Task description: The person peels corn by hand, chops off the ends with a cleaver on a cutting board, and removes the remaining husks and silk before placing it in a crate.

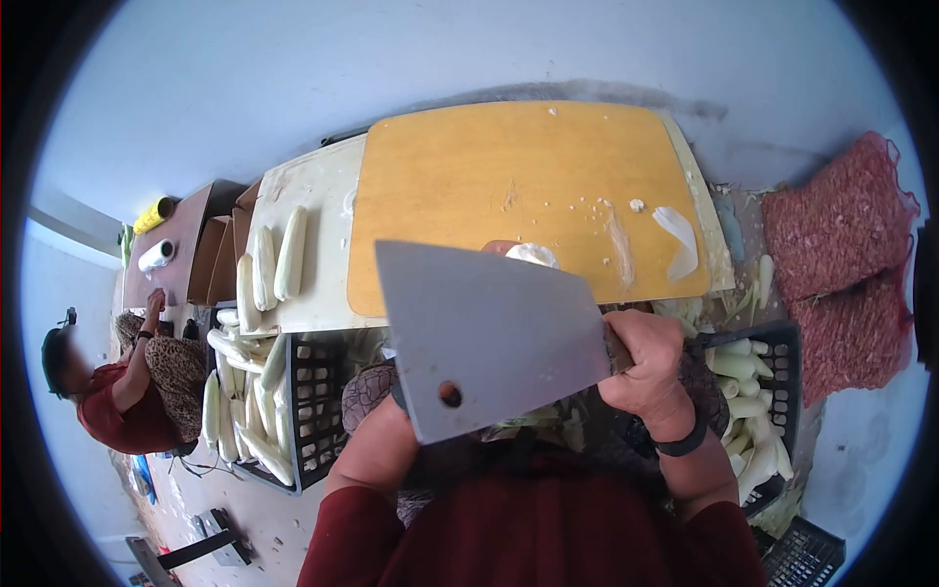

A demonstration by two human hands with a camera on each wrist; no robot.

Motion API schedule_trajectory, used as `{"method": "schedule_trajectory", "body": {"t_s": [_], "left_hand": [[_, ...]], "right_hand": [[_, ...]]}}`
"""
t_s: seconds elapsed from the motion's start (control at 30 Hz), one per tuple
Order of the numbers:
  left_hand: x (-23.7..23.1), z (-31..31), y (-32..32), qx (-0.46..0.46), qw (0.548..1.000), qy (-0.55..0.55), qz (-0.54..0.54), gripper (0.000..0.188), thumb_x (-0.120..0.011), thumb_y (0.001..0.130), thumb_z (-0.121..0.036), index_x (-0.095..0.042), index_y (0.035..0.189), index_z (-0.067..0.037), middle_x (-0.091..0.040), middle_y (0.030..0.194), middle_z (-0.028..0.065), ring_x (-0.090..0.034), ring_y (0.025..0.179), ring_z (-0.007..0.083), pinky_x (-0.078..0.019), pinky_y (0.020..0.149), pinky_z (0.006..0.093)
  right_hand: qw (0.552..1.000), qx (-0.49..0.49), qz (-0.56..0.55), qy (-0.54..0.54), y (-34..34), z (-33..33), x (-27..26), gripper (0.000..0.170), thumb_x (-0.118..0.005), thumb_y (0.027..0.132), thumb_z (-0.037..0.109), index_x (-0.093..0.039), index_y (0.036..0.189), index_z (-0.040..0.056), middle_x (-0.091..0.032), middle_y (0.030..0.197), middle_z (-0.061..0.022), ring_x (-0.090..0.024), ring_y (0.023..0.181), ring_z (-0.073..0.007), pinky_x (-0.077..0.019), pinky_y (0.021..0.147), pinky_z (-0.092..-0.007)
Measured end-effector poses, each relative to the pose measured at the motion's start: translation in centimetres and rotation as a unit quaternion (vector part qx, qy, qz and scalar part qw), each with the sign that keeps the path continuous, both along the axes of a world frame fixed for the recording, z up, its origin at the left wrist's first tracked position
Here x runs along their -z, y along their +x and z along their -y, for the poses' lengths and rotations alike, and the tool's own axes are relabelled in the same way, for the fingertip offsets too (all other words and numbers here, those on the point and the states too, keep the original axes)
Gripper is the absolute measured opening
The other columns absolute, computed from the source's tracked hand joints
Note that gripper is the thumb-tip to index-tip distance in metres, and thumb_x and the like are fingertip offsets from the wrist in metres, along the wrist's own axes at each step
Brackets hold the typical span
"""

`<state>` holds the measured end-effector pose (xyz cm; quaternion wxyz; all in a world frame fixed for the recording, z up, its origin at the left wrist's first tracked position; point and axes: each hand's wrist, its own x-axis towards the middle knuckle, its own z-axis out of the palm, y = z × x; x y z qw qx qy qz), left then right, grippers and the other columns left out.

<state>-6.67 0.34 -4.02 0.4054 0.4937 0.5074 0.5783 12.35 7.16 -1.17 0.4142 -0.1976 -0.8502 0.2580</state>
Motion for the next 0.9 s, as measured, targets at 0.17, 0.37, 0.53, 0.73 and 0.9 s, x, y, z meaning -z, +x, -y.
{"method": "schedule_trajectory", "body": {"t_s": [0.17, 0.37, 0.53, 0.73, 0.9], "left_hand": [[-0.2, 0.1, 0.3, 0.002, 0.994, -0.046, 0.104, 0.047, -0.076, 0.066, -0.019, -0.056, 0.107, -0.005, -0.062, 0.097, 0.0056, -0.06, 0.085, 0.0147, -0.0479, 0.076, 0.0289], [-0.7, -0.1, 1.2, -0.084, 0.989, -0.12, -0.017, 0.045, -0.075, 0.068, -0.022, -0.057, 0.106, -0.007, -0.064, 0.093, 0.0057, -0.063, 0.081, 0.0161, -0.05, 0.073, 0.0301], [-0.5, -0.4, 2.5, -0.203, 0.974, -0.056, -0.09, 0.039, -0.076, 0.066, -0.024, -0.059, 0.099, -0.01, -0.066, 0.081, 0.0062, -0.065, 0.075, 0.0176, -0.0511, 0.068, 0.0303], [0.4, -0.3, 1.1, -0.165, 0.974, -0.056, -0.145, 0.038, -0.076, 0.064, -0.02, -0.059, 0.095, -0.006, -0.064, 0.078, 0.0041, -0.062, 0.071, 0.0152, -0.0485, 0.065, 0.0271], [-1.4, 0.3, 0.9, -0.035, 0.998, 0.025, 0.038, 0.041, -0.078, 0.063, -0.019, -0.057, 0.094, -0.002, -0.062, 0.078, 0.0037, -0.059, 0.073, 0.013, -0.0461, 0.066, 0.0258]], "right_hand": [[0.999, -0.011, 0.004, 0.032, 0.1, 0.2, 0.0, 0.023, -0.058, 0.049, 0.002, -0.056, 0.072, -0.0017, -0.051, 0.058, -0.0116, -0.054, 0.05, -0.0289, -0.0432, 0.046, -0.0339], [0.999, -0.035, 0.007, 0.04, 0.4, 0.3, -0.1, 0.031, -0.06, 0.046, 0.011, -0.056, 0.074, -0.0017, -0.051, 0.058, -0.011, -0.053, 0.049, -0.0284, -0.0436, 0.046, -0.0347], [0.998, -0.037, 0.022, 0.041, 0.6, 0.4, -0.3, 0.033, -0.06, 0.045, 0.012, -0.056, 0.074, -0.0014, -0.05, 0.057, -0.0101, -0.052, 0.048, -0.0276, -0.0431, 0.046, -0.0343], [0.994, -0.032, 0.031, 0.099, 0.5, -0.1, -0.7, 0.029, -0.065, 0.047, 0.014, -0.054, 0.07, 0.0022, -0.048, 0.055, -0.0074, -0.051, 0.047, -0.0257, -0.0401, 0.044, -0.0337], [0.987, -0.046, 0.071, 0.136, 0.7, -0.4, -1.1, 0.028, -0.068, 0.047, 0.017, -0.051, 0.066, 0.0051, -0.049, 0.056, -0.0054, -0.052, 0.048, -0.0236, -0.0392, 0.045, -0.033]]}}
